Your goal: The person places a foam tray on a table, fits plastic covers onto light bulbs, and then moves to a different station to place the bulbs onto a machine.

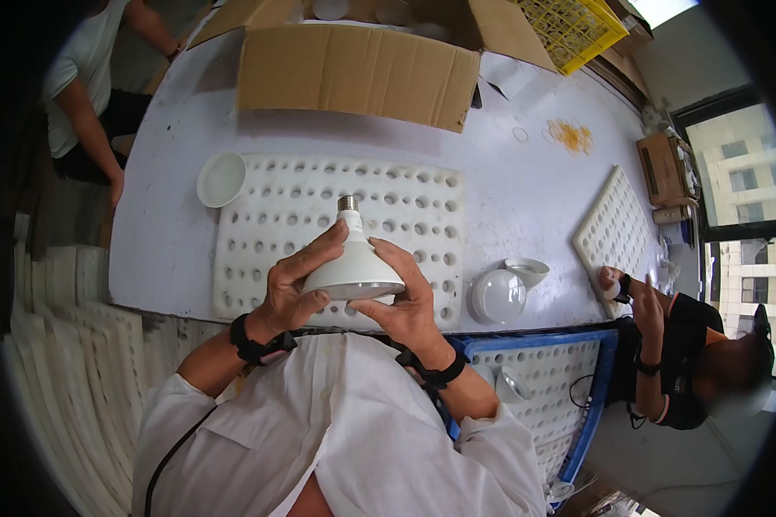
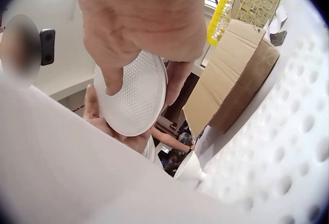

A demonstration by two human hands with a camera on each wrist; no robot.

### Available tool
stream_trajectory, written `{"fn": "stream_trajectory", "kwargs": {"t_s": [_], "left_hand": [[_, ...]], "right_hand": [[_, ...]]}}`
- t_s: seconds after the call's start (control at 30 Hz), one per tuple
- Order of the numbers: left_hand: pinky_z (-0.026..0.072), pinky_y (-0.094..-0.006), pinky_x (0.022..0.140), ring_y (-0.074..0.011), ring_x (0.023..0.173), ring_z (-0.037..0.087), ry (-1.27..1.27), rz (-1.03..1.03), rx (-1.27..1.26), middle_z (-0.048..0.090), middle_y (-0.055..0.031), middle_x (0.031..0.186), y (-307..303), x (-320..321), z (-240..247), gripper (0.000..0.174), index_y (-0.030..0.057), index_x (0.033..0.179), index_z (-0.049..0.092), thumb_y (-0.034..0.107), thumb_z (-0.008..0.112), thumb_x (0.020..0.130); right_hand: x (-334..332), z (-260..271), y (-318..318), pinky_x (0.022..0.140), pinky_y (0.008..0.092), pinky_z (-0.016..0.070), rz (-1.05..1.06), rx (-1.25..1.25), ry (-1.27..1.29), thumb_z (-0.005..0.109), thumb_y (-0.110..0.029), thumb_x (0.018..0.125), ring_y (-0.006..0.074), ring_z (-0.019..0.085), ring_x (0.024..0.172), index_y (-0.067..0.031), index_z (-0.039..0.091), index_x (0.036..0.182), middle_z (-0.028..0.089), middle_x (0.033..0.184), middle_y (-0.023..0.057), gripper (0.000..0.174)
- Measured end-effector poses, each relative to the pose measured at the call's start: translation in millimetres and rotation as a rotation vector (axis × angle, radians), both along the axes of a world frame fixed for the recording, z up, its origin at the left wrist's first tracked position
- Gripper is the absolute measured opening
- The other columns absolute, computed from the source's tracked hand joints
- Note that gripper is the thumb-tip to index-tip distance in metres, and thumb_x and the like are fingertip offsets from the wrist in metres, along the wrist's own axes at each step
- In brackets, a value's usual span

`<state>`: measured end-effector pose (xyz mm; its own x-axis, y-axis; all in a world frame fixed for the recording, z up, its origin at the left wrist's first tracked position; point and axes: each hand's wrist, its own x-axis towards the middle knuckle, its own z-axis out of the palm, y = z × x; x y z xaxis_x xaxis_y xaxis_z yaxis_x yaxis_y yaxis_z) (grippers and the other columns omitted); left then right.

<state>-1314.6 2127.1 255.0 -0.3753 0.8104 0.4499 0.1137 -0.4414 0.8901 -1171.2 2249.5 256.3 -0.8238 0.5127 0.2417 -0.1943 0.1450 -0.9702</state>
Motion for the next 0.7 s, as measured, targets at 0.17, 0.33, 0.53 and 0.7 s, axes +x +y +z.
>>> {"fn": "stream_trajectory", "kwargs": {"t_s": [0.17,0.33,0.53,0.7], "left_hand": [[0.0316,-0.0394,0.103,-0.0306,0.127,0.037,0.050,0.072,0.014,0.045,-0.0190,0.131,2.5,-0.2,9.6,0.047,-0.0014,0.120,0.051,0.025,0.061,0.083],[0.0334,-0.0373,0.102,-0.0284,0.125,0.039,-0.146,0.006,-0.094,0.046,-0.0191,0.130,2.8,-4.8,1.6,0.046,-0.0013,0.120,0.051,0.023,0.062,0.082],[0.0313,-0.0364,0.104,-0.0284,0.126,0.038,0.032,0.000,-0.138,0.047,-0.0173,0.129,7.0,-11.8,-5.6,0.049,0.0014,0.114,0.057,0.025,0.073,0.074],[0.0306,-0.0366,0.104,-0.0282,0.125,0.040,0.019,0.051,-0.191,0.050,-0.0173,0.127,4.7,-8.9,-5.7,0.047,0.0025,0.111,0.059,0.023,0.074,0.072]], "right_hand": [[-0.3,8.7,-3.6,0.091,0.0341,0.0430,-0.085,0.193,0.022,0.081,-0.004,0.059,0.0237,0.049,0.109,-0.0064,0.047,0.124,0.048,0.119,0.0127,0.074],[-2.9,15.1,-5.2,0.082,0.0341,0.0483,-0.137,0.282,-0.071,0.081,-0.003,0.059,0.0236,0.051,0.105,-0.0067,0.050,0.123,0.049,0.116,0.0129,0.071],[-6.7,7.4,-5.1,0.078,0.0354,0.0509,-0.151,0.473,-0.085,0.080,-0.002,0.059,0.0272,0.053,0.101,-0.0077,0.054,0.119,0.049,0.116,0.0137,0.065],[-9.1,1.8,-2.0,0.091,0.0389,0.0451,-0.069,0.479,-0.050,0.079,-0.001,0.057,0.0338,0.049,0.110,-0.0078,0.054,0.118,0.048,0.123,0.0139,0.066]]}}
